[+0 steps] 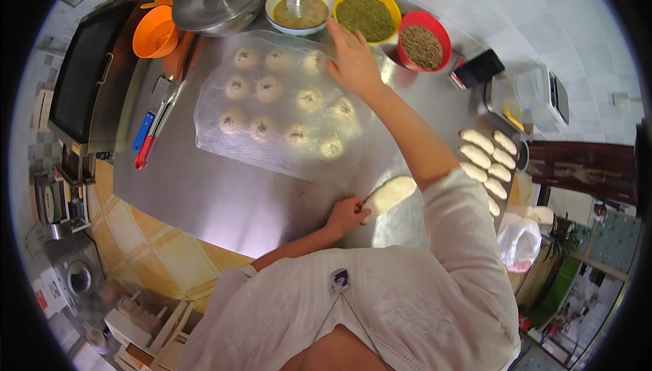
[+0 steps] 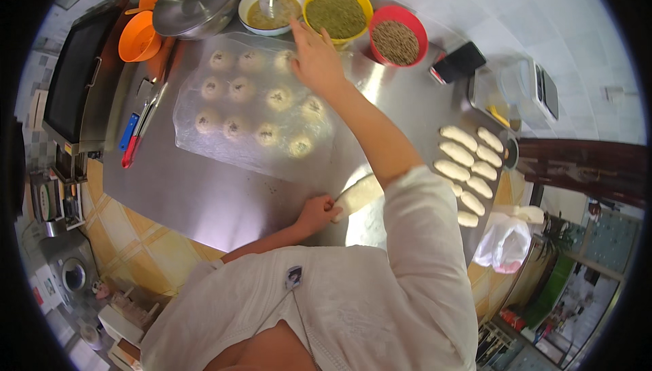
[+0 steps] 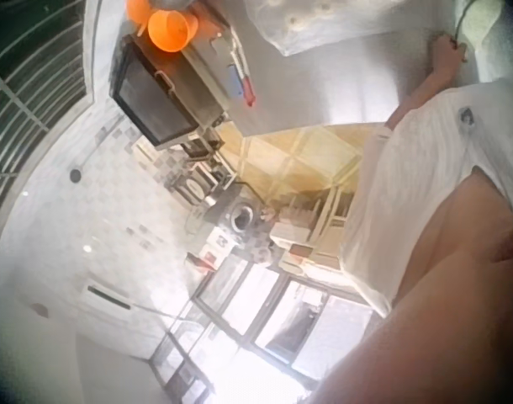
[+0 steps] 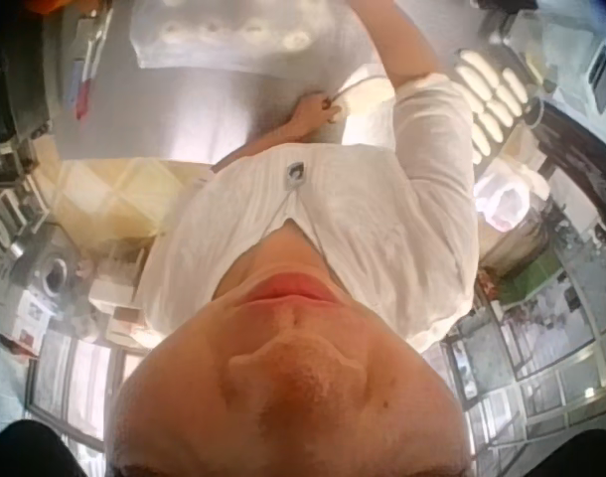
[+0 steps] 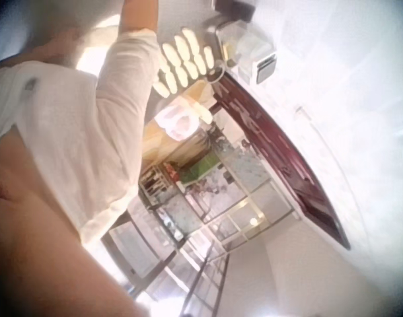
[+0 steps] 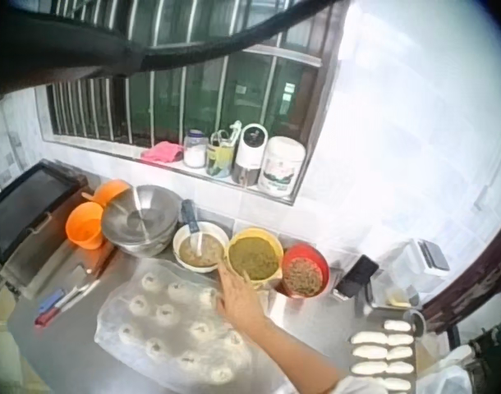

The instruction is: The person prepares dough buns by flattening dough pieces, spreading a green filling, and rolling them into cylindrical shapes. They then cover the finished buns with a plastic sheet.

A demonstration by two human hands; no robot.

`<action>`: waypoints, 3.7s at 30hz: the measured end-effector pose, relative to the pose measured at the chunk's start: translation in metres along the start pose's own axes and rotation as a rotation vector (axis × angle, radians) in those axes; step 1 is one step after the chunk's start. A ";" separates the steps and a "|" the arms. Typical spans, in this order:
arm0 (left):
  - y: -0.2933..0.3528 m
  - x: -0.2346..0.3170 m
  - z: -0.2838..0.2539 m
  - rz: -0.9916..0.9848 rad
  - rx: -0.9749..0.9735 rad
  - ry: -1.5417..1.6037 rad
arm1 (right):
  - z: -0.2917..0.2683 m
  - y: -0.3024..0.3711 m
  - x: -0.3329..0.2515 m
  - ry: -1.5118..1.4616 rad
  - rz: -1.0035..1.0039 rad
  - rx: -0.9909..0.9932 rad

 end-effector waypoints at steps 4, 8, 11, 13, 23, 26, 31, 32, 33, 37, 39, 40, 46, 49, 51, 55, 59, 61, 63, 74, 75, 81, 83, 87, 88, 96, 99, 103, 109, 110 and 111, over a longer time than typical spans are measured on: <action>0.004 0.005 0.001 0.000 -0.025 0.110 | 0.084 -0.079 0.022 0.309 0.046 -0.356; 0.001 -0.001 0.001 0.006 -0.031 0.093 | 0.127 -0.096 0.027 0.479 0.027 -0.611; -0.004 -0.009 0.001 0.039 0.016 0.092 | 0.114 -0.124 0.026 -0.017 0.152 -0.489; -0.003 -0.011 0.001 0.020 0.012 0.128 | 0.119 -0.124 0.020 -0.034 0.048 -0.551; 0.004 -0.002 0.003 0.065 -0.029 0.090 | 0.088 -0.084 0.083 -1.532 0.852 -0.311; -0.001 -0.004 0.001 0.075 -0.028 0.028 | 0.033 -0.013 0.072 -1.680 0.880 -0.290; -0.011 -0.021 0.010 0.010 -0.100 0.046 | -0.040 0.218 0.076 -1.462 1.027 -0.115; -0.011 -0.018 0.010 0.019 -0.098 0.094 | -0.050 0.264 0.075 -1.230 1.062 -0.041; -0.011 -0.019 0.012 0.017 -0.110 0.093 | -0.044 0.312 0.088 -0.932 1.027 0.000; -0.014 -0.030 0.009 0.019 -0.069 0.075 | -0.008 0.379 -0.027 0.097 0.527 -0.044; -0.013 -0.034 0.006 0.029 -0.061 0.118 | 0.000 0.386 -0.056 0.064 0.536 -0.037; -0.011 -0.034 0.005 0.017 -0.072 0.123 | -0.006 0.382 -0.057 -0.027 0.577 -0.029; -0.011 -0.031 0.009 0.020 -0.107 0.071 | -0.009 0.387 -0.042 0.134 0.556 0.037; -0.017 -0.054 0.002 0.085 -0.077 0.084 | -0.006 0.378 -0.073 0.051 0.598 -0.144; -0.017 -0.047 0.003 0.142 -0.115 0.070 | -0.029 0.344 -0.049 -0.056 0.698 -0.171; -0.009 -0.041 0.009 0.035 -0.127 0.110 | -0.065 0.210 0.022 -0.105 0.593 0.080; 0.002 -0.019 0.005 0.063 -0.118 0.074 | -0.054 0.059 0.077 -0.021 0.394 0.164; 0.005 -0.014 0.004 0.001 -0.142 0.053 | -0.030 0.007 0.106 0.066 0.432 0.102; 0.006 -0.012 0.002 -0.017 -0.143 0.042 | -0.009 -0.026 0.127 0.140 0.450 0.034; 0.006 -0.008 0.001 0.038 -0.135 0.136 | 0.012 -0.059 0.184 0.017 0.456 0.188; 0.007 -0.008 0.002 0.039 -0.141 0.112 | 0.008 -0.057 0.202 -0.083 0.562 0.167; 0.007 -0.002 -0.001 -0.008 -0.120 0.002 | -0.009 0.025 0.199 -1.032 0.822 0.093; 0.003 -0.020 0.004 -0.005 -0.143 0.055 | -0.025 0.097 0.158 -1.030 0.817 -0.047; -0.001 -0.028 0.010 -0.023 -0.160 0.153 | -0.028 0.289 0.110 -0.959 1.045 -0.187; -0.003 -0.028 0.011 -0.020 -0.168 0.163 | -0.022 0.324 0.101 -0.911 1.072 -0.195; 0.006 -0.034 0.007 -0.031 -0.133 0.125 | -0.040 0.367 0.046 0.035 0.718 0.049; 0.008 -0.038 0.003 -0.028 -0.114 0.145 | -0.019 0.381 -0.013 0.177 0.666 0.136; 0.007 -0.049 -0.004 -0.002 -0.074 0.144 | 0.007 0.402 -0.080 0.092 0.619 0.084; 0.015 -0.037 -0.001 -0.016 -0.060 0.186 | -0.040 0.387 -0.025 -0.054 0.681 0.146; 0.016 -0.032 0.001 -0.019 -0.066 0.190 | -0.047 0.384 -0.008 0.018 0.703 0.167; 0.018 -0.031 0.003 -0.016 -0.082 0.183 | -0.042 0.387 -0.013 0.071 0.673 0.146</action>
Point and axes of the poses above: each hand's wrist, its own y-axis away from the middle knuckle, its own z-axis out of the palm, x = y × z, the point moved 9 cm from there along -y, towards the middle knuckle, and after that the axes turned 5 degrees about z, right-handed, at the moved point
